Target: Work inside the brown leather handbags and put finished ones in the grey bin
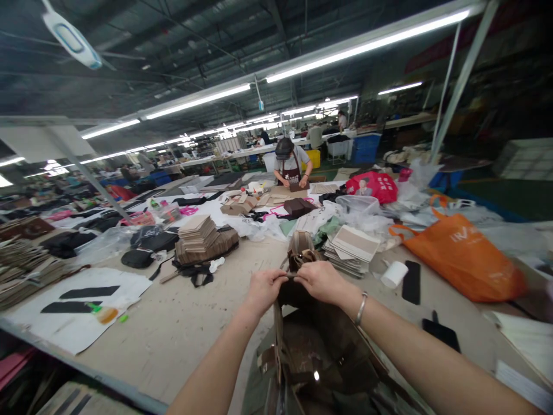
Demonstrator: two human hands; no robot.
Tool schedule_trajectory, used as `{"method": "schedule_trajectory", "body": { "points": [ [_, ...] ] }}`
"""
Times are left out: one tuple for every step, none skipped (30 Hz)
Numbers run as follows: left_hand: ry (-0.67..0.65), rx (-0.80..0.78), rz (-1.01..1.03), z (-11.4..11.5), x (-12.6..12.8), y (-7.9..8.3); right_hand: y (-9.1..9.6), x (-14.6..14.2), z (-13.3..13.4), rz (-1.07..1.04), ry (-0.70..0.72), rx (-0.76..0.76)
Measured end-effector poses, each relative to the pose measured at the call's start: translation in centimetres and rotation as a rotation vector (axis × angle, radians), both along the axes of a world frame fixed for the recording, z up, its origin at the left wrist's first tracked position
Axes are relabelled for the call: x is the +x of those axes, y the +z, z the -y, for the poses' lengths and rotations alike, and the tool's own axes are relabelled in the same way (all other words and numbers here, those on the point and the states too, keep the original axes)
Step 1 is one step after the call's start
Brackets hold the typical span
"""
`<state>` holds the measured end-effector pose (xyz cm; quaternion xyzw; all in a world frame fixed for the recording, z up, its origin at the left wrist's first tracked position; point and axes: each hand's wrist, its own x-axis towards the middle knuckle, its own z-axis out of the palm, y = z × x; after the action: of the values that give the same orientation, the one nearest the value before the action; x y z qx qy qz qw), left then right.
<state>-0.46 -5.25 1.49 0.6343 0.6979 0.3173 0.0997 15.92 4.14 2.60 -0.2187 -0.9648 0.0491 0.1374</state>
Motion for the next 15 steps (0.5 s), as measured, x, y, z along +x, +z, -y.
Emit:
{"method": "schedule_trajectory", "body": {
  "points": [
    [0.002, 0.006, -0.01, 0.1, 0.2, 0.1, 0.0, 0.1, 0.1, -0.003, 0.004, 0.005],
    [0.002, 0.01, -0.02, 0.2, 0.4, 0.1, -0.2, 0.3, 0.2, -0.006, 0.02, 0.007],
    [-0.01, 0.012, -0.029, 0.3, 0.6, 0.1, -0.4, 0.5, 0.2, -0.007, 0.042, 0.01],
    [-0.018, 0.015, -0.041, 0.4, 0.8, 0.1, -0.8, 0.7, 0.0, -0.008, 0.044, -0.035],
    [-0.005, 0.02, -0.055, 0.4, 0.8, 0.1, -1.3, 0.8, -0.4, -0.02, 0.064, -0.085],
    [0.01, 0.024, -0.068, 0.3, 0.8, 0.0, -1.7, 0.8, -0.8, -0.041, 0.085, -0.117],
    [0.026, 0.026, -0.081, 0.3, 0.7, -0.2, -2.2, 0.7, -1.3, -0.063, 0.095, -0.133],
    [0.035, 0.016, -0.098, 0.2, 0.6, -0.3, -2.6, 0.6, -1.7, -0.084, 0.108, -0.144],
    [0.037, -0.007, -0.118, 0.1, 0.5, -0.4, -2.8, 0.5, -1.9, -0.104, 0.115, -0.148],
    [0.034, -0.036, -0.137, 0.1, 0.3, -0.6, -3.0, 0.4, -2.1, -0.118, 0.119, -0.148],
    [0.025, -0.066, -0.15, 0.1, 0.2, -0.6, -3.1, 0.3, -2.2, -0.128, 0.12, -0.146],
    [0.008, -0.089, -0.153, 0.1, 0.1, -0.6, -3.2, 0.3, -2.3, -0.134, 0.12, -0.142],
    [-0.02, -0.1, -0.147, 0.2, 0.0, -0.6, -3.4, 0.3, -2.4, -0.141, 0.121, -0.135],
    [-0.05, -0.104, -0.136, 0.2, 0.0, -0.6, -3.6, 0.4, -2.6, -0.15, 0.124, -0.126],
    [-0.076, -0.102, -0.126, 0.2, 0.0, -0.6, -4.1, 0.4, -2.8, -0.164, 0.135, -0.114]
  ]
}}
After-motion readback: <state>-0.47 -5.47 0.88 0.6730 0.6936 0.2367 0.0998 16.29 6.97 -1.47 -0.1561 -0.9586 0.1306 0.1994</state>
